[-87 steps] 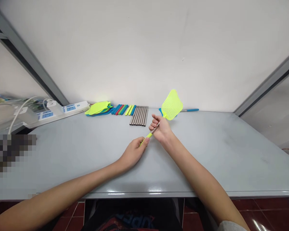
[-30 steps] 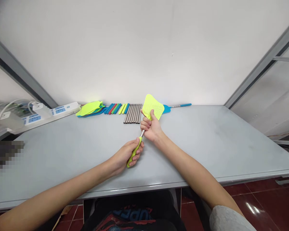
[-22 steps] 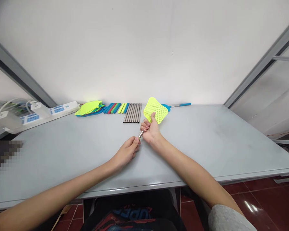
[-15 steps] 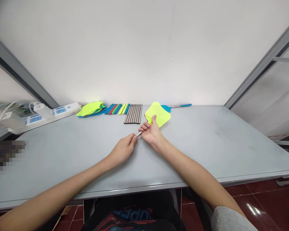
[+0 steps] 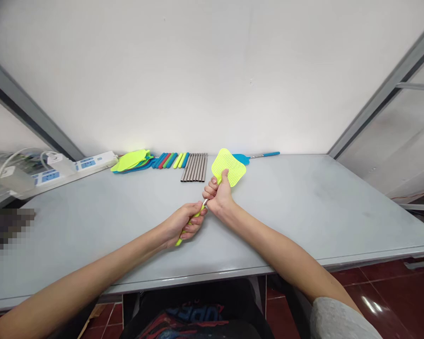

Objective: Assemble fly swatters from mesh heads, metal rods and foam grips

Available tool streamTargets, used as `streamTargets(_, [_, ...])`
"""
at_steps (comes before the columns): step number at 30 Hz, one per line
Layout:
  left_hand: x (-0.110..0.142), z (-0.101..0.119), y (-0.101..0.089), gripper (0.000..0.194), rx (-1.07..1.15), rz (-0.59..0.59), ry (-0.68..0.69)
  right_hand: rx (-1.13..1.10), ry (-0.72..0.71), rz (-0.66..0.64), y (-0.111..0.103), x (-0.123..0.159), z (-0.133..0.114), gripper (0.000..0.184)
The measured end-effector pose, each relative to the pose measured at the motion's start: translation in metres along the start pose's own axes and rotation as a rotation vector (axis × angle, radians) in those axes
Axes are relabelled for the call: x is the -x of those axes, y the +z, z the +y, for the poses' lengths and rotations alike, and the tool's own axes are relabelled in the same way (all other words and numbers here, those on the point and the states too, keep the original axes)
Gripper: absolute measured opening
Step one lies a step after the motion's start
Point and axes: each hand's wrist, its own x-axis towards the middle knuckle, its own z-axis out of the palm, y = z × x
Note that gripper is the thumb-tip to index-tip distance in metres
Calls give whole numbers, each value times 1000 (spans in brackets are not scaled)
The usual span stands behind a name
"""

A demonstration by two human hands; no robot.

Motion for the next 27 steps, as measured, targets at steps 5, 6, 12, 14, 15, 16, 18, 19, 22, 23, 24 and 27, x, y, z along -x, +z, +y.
streamTargets(5, [-5, 4, -13, 21, 435, -347, -137, -5, 22, -35, 1, 1, -2, 49])
streamTargets(6, [-6, 5, -15, 21, 470, -392, -151, -11, 22, -45, 2, 1, -2, 49])
streamTargets(12, [-8, 15, -16, 22, 193, -335, -121, -33, -5, -35, 2, 1, -7, 50])
streamTargets(14, [-8, 14, -13, 25, -63, -193, -4, -23, -13, -11, 1, 0, -9, 51])
streamTargets(15, [-7, 13, -11, 27, -223, -109, 82, -19, -38, 2, 0, -1, -10, 51])
streamTargets(16, [-7, 11, -10, 27, -400, -24, 186, -17, -78, 16, 0, -2, -11, 52])
streamTargets(18, [-6, 6, -8, 26, -754, 148, 395, -15, -177, 51, -1, -3, -13, 52])
streamTargets(19, [-5, 3, -8, 25, -902, 232, 473, -15, -218, 64, -1, -4, -13, 52])
streamTargets(22, [-3, -4, -7, 21, -1141, 419, 526, -12, -240, 53, -2, -5, -13, 53])
streamTargets(23, [-2, -5, -6, 21, -1162, 447, 509, -11, -216, 33, -3, -5, -13, 53])
streamTargets(24, [-2, -6, -6, 21, -1166, 458, 498, -11, -184, 11, -3, -5, -14, 52])
streamTargets(27, [-2, -3, -3, 23, -1109, 447, 489, -12, -103, -44, -3, -5, -15, 52])
